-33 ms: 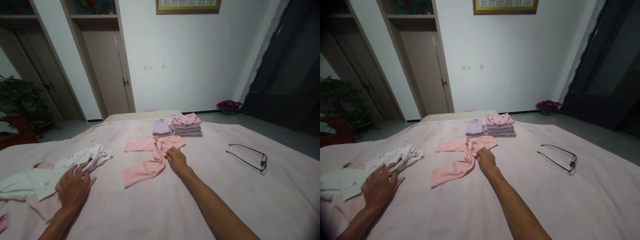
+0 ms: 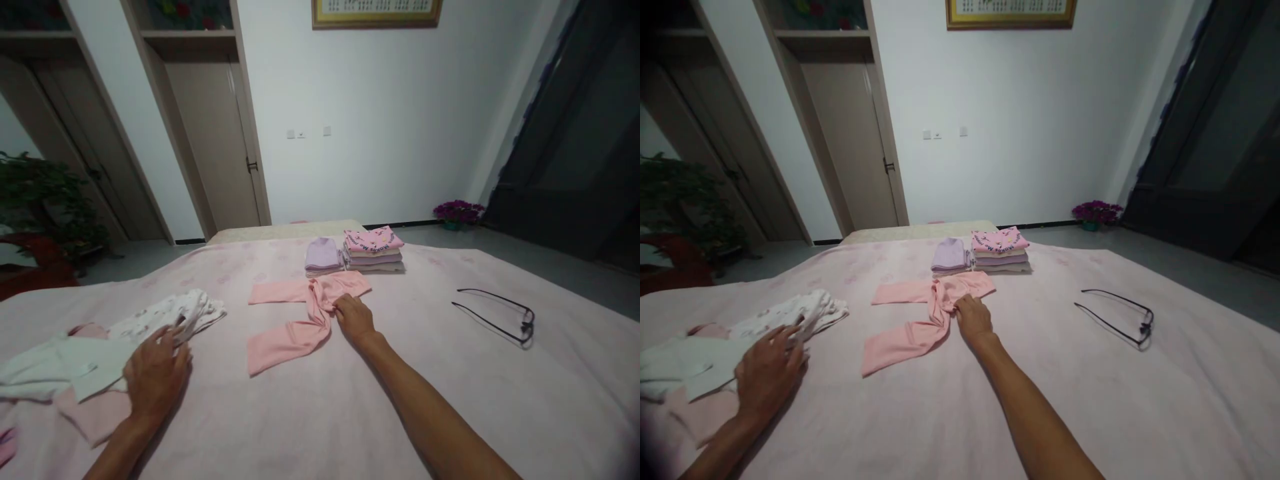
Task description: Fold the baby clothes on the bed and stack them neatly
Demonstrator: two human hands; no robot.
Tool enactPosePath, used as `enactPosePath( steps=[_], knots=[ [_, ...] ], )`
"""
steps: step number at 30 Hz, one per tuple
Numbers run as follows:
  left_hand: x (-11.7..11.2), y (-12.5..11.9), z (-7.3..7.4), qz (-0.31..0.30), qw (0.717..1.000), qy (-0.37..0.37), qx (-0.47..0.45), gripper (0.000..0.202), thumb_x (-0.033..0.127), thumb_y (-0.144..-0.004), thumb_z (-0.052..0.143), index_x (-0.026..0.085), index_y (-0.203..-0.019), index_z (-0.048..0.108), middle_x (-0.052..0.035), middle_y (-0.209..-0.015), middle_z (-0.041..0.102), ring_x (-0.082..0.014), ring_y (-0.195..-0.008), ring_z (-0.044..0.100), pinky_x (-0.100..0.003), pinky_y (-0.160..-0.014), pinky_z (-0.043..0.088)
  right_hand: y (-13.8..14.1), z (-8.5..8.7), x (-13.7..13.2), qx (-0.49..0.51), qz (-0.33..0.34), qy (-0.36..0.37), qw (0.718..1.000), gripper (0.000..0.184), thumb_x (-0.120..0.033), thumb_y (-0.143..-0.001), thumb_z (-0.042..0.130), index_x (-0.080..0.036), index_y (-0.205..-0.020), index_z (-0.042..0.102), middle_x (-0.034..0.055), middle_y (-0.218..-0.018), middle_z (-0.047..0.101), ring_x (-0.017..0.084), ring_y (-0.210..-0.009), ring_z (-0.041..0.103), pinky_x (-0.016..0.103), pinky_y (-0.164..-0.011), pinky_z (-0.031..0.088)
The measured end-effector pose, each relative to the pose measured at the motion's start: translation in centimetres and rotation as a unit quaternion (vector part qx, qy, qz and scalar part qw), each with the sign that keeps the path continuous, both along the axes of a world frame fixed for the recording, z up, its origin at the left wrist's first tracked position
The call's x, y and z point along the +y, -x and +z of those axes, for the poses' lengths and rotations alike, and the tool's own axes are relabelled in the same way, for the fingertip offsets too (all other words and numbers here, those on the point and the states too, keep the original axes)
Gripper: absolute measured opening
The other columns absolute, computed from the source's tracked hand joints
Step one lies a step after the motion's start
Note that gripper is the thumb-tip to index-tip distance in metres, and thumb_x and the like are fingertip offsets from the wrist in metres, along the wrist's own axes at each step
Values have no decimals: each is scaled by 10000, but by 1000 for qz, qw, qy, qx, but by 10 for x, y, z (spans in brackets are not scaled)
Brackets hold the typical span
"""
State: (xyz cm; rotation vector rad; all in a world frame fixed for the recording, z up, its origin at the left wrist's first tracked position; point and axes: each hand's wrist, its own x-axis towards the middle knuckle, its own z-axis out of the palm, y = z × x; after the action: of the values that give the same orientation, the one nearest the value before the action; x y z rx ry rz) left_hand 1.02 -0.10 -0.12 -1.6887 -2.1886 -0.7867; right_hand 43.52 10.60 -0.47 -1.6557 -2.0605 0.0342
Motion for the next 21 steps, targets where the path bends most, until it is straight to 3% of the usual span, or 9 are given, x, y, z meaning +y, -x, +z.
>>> enactPosePath(
  steps=[2,4,7,9,13,17,21],
  knots=[
    [-1,-23,-3,-134,991,-20,8,396,385,-957,432,171,-1260,571,-151,-1359,552,-314,-1282,482,-484,-1090,368,-5,-1,6,52,-6,-8,999,179,-212,-915,497,-227,-955,671,72,-1056,679,203,-948,588,292,-807,429],
    [-3,-45,-7,-265,964,9,6,405,411,-927,516,205,-1269,587,-129,-1334,591,-278,-1252,529,-420,-1066,422,-16,1,8,153,-4,-19,988,189,-230,-903,477,-219,-963,656,60,-1006,694,192,-883,609,289,-789,445],
    [-2,-73,-12,-360,931,47,34,511,378,-855,629,270,-1350,564,-103,-1362,596,-289,-1264,535,-429,-1049,445,-44,10,4,324,-2,-47,945,223,-309,-862,490,-200,-979,644,61,-957,712,211,-848,632,319,-790,476],
    [0,-84,-13,-378,923,64,35,413,311,-863,599,287,-1274,625,-88,-1295,643,-278,-1219,570,-423,-1021,459,-70,18,-4,404,9,-69,912,221,-333,-820,521,-198,-939,649,76,-1021,719,233,-933,642,349,-851,484],
    [4,-87,-3,-350,932,88,-18,202,219,-875,485,231,-940,675,-74,-1007,699,-222,-931,641,-332,-831,500,-134,27,-26,494,-6,-113,862,119,-301,-724,571,-202,-737,636,88,-1082,719,269,-1078,623,379,-922,475],
    [-2,-66,18,-335,935,77,-84,185,308,-890,436,219,-788,563,-37,-821,635,-198,-778,592,-282,-730,469,-195,18,-50,595,-100,-101,791,89,-236,-595,588,-197,-660,633,69,-868,733,229,-856,667,310,-735,513],
    [-11,-37,25,-342,927,81,-129,267,399,-878,404,222,-737,546,-34,-780,617,-205,-753,577,-279,-719,462,-226,0,-69,613,-163,28,773,150,-252,-580,629,-185,-711,661,48,-727,695,196,-638,648,293,-573,499]
  ],
)
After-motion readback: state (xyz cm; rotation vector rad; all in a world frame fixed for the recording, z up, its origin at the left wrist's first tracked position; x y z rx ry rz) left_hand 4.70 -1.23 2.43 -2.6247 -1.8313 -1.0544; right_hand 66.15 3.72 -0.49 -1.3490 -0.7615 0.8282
